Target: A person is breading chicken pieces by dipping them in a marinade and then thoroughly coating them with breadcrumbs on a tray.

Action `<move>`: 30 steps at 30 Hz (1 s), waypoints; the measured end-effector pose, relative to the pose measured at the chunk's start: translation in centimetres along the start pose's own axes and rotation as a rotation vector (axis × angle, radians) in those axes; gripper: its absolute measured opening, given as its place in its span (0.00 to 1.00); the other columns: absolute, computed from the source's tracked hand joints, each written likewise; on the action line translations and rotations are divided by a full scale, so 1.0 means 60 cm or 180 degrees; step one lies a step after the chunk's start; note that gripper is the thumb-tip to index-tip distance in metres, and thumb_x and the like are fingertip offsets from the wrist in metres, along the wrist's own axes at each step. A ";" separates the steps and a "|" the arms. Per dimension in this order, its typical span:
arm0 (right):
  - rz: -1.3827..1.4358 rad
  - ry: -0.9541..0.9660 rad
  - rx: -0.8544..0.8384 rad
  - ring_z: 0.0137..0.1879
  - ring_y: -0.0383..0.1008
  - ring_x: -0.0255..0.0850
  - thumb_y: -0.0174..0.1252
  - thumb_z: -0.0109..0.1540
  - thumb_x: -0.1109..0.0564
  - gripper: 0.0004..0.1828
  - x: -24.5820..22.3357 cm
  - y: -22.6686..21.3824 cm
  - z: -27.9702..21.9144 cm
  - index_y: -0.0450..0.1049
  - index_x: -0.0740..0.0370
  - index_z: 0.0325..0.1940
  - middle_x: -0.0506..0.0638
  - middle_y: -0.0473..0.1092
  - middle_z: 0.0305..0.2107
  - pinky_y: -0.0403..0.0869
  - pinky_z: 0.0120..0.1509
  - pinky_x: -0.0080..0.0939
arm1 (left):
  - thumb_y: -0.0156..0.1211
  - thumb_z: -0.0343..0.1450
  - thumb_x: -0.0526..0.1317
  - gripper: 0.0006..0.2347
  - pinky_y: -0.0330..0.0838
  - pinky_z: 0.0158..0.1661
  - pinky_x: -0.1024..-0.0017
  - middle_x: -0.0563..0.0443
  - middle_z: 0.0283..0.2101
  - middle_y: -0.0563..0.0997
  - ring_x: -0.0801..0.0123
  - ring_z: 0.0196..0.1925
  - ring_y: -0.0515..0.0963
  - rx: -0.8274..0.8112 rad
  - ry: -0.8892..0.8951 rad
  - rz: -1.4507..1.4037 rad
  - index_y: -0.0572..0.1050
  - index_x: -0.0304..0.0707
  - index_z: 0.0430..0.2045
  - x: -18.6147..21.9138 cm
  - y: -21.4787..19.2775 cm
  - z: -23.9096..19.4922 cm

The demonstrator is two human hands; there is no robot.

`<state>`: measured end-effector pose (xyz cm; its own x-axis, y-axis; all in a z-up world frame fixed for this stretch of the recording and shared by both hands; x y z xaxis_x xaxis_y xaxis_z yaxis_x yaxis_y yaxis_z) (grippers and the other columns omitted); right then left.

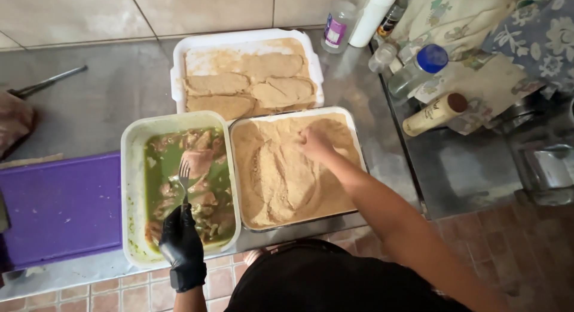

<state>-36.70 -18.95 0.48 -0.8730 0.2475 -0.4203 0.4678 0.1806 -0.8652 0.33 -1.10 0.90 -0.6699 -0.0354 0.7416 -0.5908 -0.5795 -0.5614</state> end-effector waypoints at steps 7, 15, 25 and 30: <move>0.0494 -0.0459 -0.0990 0.31 0.60 0.35 0.68 0.59 0.50 0.20 0.007 -0.054 -0.085 0.61 0.53 0.28 0.43 0.63 0.26 0.57 0.36 0.36 | 0.65 0.78 0.39 0.08 0.78 0.39 0.69 0.45 0.39 0.86 0.66 0.37 0.84 0.0090 -0.0357 -0.0216 0.83 0.34 0.46 -0.015 0.010 -0.003; 0.0525 -0.0922 -0.0781 0.30 0.65 0.31 0.60 0.57 0.60 0.12 -0.024 -0.167 -0.136 0.62 0.56 0.25 0.43 0.66 0.21 0.59 0.36 0.34 | 0.66 0.77 0.41 0.07 0.78 0.40 0.69 0.48 0.39 0.86 0.66 0.38 0.84 0.0257 -0.0248 -0.0031 0.84 0.38 0.45 -0.021 0.018 -0.011; 0.1568 -0.0563 -0.0130 0.39 0.80 0.34 0.61 0.57 0.62 0.11 -0.130 -0.260 -0.001 0.80 0.59 0.44 0.48 0.81 0.36 0.79 0.39 0.36 | 0.60 0.77 0.49 0.10 0.76 0.39 0.62 0.55 0.41 0.85 0.61 0.40 0.84 0.0069 -0.0711 0.0519 0.84 0.49 0.44 -0.011 0.021 -0.007; 0.1823 -0.0702 0.0232 0.29 0.76 0.31 0.65 0.57 0.58 0.06 -0.206 -0.221 0.129 0.81 0.57 0.37 0.45 0.78 0.26 0.75 0.28 0.34 | 0.60 0.76 0.48 0.09 0.77 0.34 0.58 0.54 0.40 0.85 0.58 0.37 0.84 0.0203 -0.0603 0.0752 0.83 0.50 0.43 -0.003 0.019 -0.003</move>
<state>-33.15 -31.79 15.02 -0.4976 0.0818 -0.8635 0.8668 0.0100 -0.4985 -0.32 -1.59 0.08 -0.6862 -0.3229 0.6518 -0.3953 -0.5868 -0.7067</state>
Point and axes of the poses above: each hand's wrist, its own z-axis towards the middle knuckle, its own y-axis out of the palm, x = y × z, the point moved 1 cm from there along z, towards the middle knuckle
